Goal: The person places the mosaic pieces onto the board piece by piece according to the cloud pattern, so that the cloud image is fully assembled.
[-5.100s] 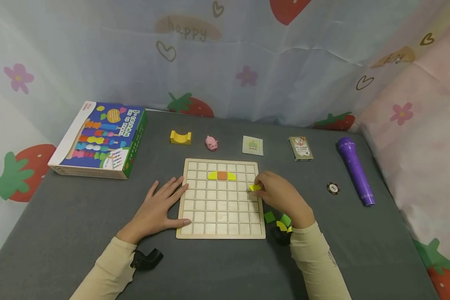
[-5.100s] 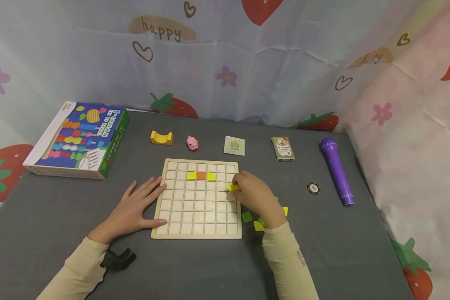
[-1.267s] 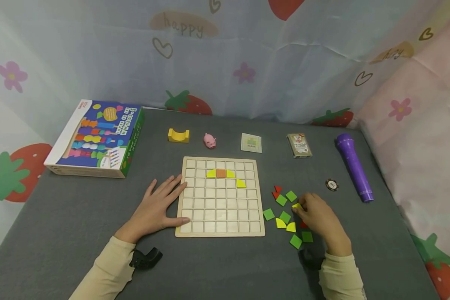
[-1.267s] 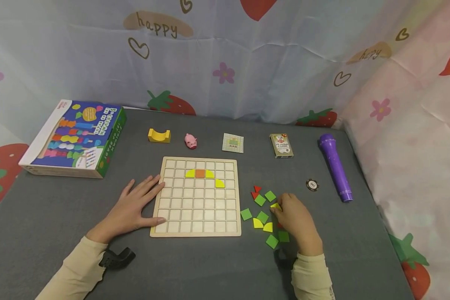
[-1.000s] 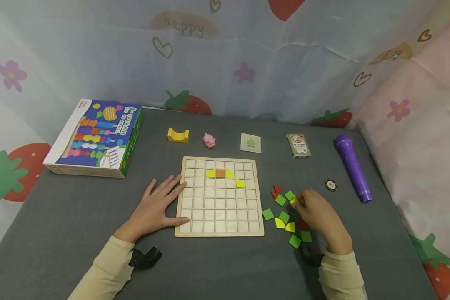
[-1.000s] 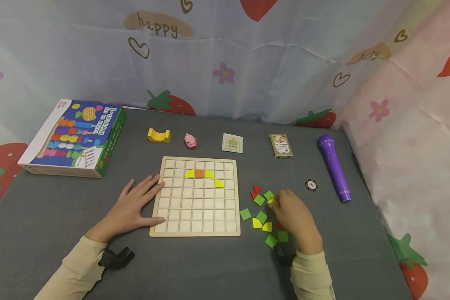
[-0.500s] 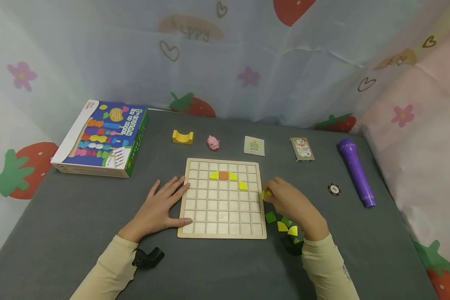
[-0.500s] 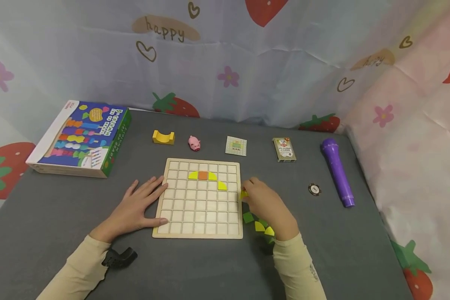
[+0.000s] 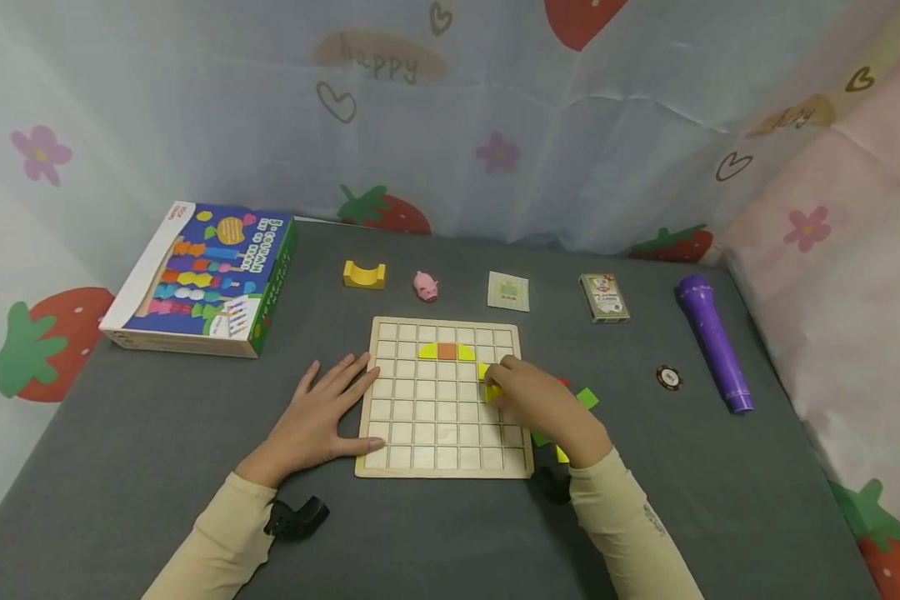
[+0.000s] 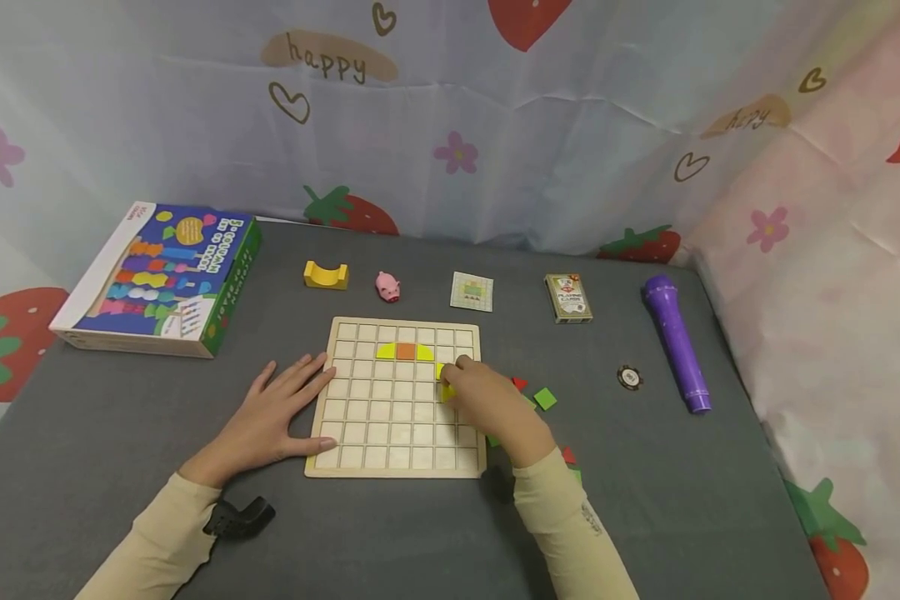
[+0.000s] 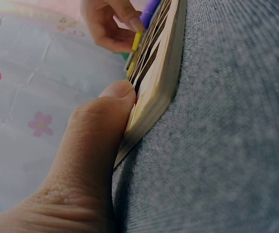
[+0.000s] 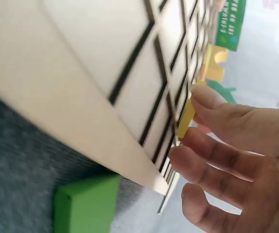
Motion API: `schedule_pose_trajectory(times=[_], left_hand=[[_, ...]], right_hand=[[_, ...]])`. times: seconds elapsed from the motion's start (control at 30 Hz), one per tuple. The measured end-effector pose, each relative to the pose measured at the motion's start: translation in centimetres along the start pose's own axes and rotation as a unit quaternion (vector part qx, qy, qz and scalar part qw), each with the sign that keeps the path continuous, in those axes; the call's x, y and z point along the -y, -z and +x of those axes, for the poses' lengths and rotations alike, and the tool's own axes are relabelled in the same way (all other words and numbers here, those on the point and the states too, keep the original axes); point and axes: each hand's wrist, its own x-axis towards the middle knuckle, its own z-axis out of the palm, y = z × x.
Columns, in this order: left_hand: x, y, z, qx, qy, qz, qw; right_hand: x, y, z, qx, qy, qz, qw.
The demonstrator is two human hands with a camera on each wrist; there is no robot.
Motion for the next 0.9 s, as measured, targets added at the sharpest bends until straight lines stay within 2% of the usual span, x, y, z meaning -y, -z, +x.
schedule_pose_trajectory(times=[0.17, 0.3, 0.43, 0.67, 0.9], left_hand=[[-0.04, 0.03, -0.1, 0.004, 0.007, 0.0, 1.0], [-0.01, 0.04, -0.15, 0.005, 0.01, 0.002, 0.9999], [0.04, 0.05, -0.14, 0.004, 0.008, 0.005, 0.9999], [-0.02, 0.06, -0.09, 0.001, 0.002, 0.003, 1.0], [-0.07, -0.01, 0.01, -0.001, 0.001, 0.004, 1.0]], right_hand=[[0.13, -0.16, 0.33, 0.005, -0.005, 0.001, 1.0], [0.05, 0.02, 0.23, -0.01, -0.008, 0.004, 1.0], [-0.07, 0.1, 0.2, -0.024, -0.007, -0.012, 1.0], [-0.13, -0.11, 0.5, -0.022, -0.008, -0.016, 1.0], [-0.2, -0.12, 0.69, -0.032, 0.008, -0.026, 0.999]])
